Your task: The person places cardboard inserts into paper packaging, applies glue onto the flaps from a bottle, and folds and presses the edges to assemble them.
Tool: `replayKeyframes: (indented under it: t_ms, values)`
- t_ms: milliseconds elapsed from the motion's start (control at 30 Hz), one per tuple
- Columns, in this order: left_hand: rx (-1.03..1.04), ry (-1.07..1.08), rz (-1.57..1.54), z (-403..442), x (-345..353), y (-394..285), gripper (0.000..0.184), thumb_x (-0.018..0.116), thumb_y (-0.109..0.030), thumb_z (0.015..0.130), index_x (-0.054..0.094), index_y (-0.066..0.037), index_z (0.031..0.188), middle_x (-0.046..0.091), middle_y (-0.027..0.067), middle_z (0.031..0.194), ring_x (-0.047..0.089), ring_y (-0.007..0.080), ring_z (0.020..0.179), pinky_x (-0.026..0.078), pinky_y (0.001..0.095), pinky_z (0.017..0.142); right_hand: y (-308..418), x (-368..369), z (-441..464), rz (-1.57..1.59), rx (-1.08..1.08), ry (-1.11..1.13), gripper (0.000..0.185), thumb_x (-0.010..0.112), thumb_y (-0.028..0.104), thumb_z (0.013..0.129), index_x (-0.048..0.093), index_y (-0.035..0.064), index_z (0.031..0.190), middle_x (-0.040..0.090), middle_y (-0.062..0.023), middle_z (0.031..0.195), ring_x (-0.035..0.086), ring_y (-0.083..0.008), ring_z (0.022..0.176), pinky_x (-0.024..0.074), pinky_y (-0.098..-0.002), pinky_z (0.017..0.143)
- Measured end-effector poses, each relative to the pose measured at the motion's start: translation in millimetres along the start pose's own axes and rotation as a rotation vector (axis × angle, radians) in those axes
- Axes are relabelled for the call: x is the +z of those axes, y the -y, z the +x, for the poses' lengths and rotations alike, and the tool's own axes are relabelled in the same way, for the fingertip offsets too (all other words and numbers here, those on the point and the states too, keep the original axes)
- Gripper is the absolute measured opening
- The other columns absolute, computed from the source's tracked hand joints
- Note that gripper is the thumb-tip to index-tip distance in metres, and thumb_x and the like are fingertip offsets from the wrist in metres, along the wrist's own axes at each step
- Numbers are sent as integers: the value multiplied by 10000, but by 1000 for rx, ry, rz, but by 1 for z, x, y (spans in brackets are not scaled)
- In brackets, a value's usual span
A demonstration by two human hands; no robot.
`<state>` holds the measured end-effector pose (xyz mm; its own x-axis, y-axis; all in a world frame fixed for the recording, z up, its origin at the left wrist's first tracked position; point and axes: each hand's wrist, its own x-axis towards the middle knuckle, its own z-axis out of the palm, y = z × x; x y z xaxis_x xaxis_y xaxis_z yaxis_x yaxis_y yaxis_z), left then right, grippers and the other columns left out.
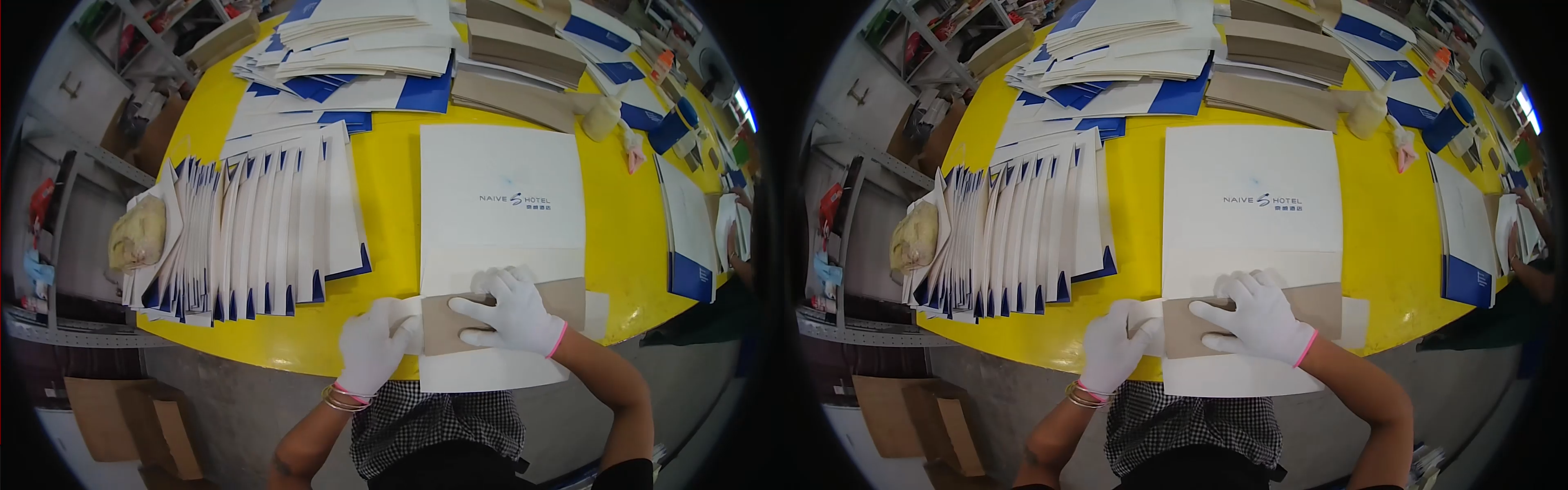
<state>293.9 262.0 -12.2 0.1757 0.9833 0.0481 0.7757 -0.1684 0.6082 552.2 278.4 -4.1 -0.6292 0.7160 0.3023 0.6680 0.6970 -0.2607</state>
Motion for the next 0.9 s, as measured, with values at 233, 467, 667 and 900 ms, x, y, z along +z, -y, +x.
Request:
replayKeyframes:
  t_ms: [233, 467, 667, 900]
  values:
    - [22, 23, 23, 1, -1, -6, 410, 704, -361, 836, 571, -33, 1046, 656, 150, 783, 644, 328, 700, 492, 419, 636, 22, 2, -3, -54, 87, -22, 646, 713, 578, 684, 613, 226, 1216, 490, -89, 1148, 469, -300, 989, 375, -462, 796]
    - [-93, 120, -34, 6, -5, -25, 373, 677, -339, 843, 545, -40, 1023, 650, 186, 825, 638, 348, 679, 507, 435, 644, 18, 8, -7, -91, 65, 24, 652, 712, 617, 656, 620, 274, 1202, 481, -85, 1209, 454, -296, 1020, 378, -456, 813]
    - [55, 231, 163, 8, 5, -34, 383, 675, -305, 852, 519, -17, 1052, 640, 214, 936, 645, 375, 781, 516, 447, 684, 15, 16, -12, -99, 72, -11, 663, 705, 621, 660, 596, 286, 1221, 484, -82, 1174, 469, -283, 988, 397, -451, 792]
    - [-323, 224, -185, -5, -11, -36, 451, 684, -290, 839, 517, 3, 1140, 642, 206, 951, 639, 402, 825, 527, 439, 718, 12, 17, -14, -1, 75, -43, 649, 703, 614, 661, 603, 273, 1204, 484, -78, 1129, 492, -275, 943, 403, -448, 773]
